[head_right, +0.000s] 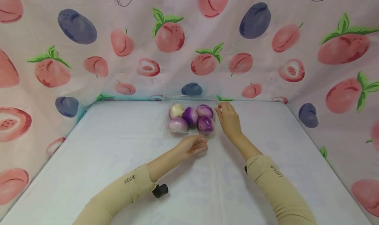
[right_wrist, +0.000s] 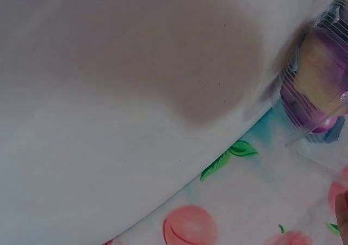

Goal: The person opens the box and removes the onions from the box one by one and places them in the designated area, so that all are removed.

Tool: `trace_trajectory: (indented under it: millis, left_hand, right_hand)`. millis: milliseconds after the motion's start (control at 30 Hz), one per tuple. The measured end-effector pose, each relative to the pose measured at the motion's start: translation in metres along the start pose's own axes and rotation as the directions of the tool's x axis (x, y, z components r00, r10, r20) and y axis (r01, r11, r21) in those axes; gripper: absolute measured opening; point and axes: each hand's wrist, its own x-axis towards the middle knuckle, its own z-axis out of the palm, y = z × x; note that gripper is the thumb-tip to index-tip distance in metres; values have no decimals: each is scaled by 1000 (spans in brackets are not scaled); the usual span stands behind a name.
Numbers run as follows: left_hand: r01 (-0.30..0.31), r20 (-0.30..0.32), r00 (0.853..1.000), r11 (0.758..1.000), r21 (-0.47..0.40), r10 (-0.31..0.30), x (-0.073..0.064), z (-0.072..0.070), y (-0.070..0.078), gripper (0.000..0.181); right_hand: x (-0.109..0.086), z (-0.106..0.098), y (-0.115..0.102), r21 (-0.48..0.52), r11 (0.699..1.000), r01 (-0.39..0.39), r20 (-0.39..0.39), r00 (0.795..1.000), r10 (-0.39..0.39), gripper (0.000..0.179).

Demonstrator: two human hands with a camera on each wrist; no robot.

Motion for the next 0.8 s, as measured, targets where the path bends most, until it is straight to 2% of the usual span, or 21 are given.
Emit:
trace_trajectory:
  millis: [67, 100, 133, 200, 267, 367, 433, 467, 600, 667, 700, 733, 767, 800]
  left_hand:
    - [-37, 9, 999, 999, 34, 36, -3, -7, -1, 39]
    - [-69, 12, 998, 996, 54, 69, 1, -13, -4, 38]
    - [-109, 13, 994, 991, 79, 108, -2, -17, -3, 37]
    - [-210, 12, 978, 967, 144, 211, -8, -25, -1, 34]
    - [-316, 24, 948, 925, 213, 318, -14, -31, 3, 32]
    - [-450, 89, 891, 838, 310, 445, -23, -40, 7, 31]
    - [-530, 144, 845, 766, 365, 516, -28, -45, 10, 30]
    - [-567, 170, 818, 720, 400, 549, -30, -47, 12, 30]
    - [-680, 246, 696, 510, 527, 674, -31, -59, 20, 28]
    - [-700, 276, 644, 405, 588, 713, -27, -68, 27, 29]
    - [-703, 290, 615, 343, 623, 733, -24, -74, 30, 30]
    - [-698, 301, 595, 294, 653, 745, -20, -80, 33, 31]
    - [-684, 308, 582, 248, 687, 753, -16, -86, 37, 32]
    - [-663, 311, 575, 208, 719, 757, -12, -93, 40, 34]
  right_hand:
    - [1, 1, -1, 31, 999, -34, -11, 999, 34, 19]
    - [1, 2, -2, 45, 998, -50, -13, 999, 51, 19]
    - [1, 2, -2, 59, 996, -66, -13, 998, 66, 19]
    - [1, 3, -2, 85, 991, -100, -10, 995, 101, 20]
    - [2, 4, -2, 112, 985, -135, -13, 990, 137, 19]
    - [2, 5, -2, 146, 973, -178, -28, 982, 184, 18]
    - [2, 6, -1, 162, 967, -197, -39, 978, 205, 18]
    - [2, 7, -1, 168, 965, -199, -41, 977, 209, 17]
    - [5, 7, -1, 188, 962, -200, -33, 977, 209, 17]
    - [7, 8, -1, 199, 958, -208, -31, 976, 218, 17]
    - [8, 8, -1, 203, 955, -214, -33, 974, 225, 17]
    - [10, 8, -1, 209, 953, -221, -35, 972, 233, 17]
    - [11, 8, -1, 215, 950, -227, -37, 970, 240, 17]
    - [11, 9, -1, 219, 947, -234, -37, 968, 247, 17]
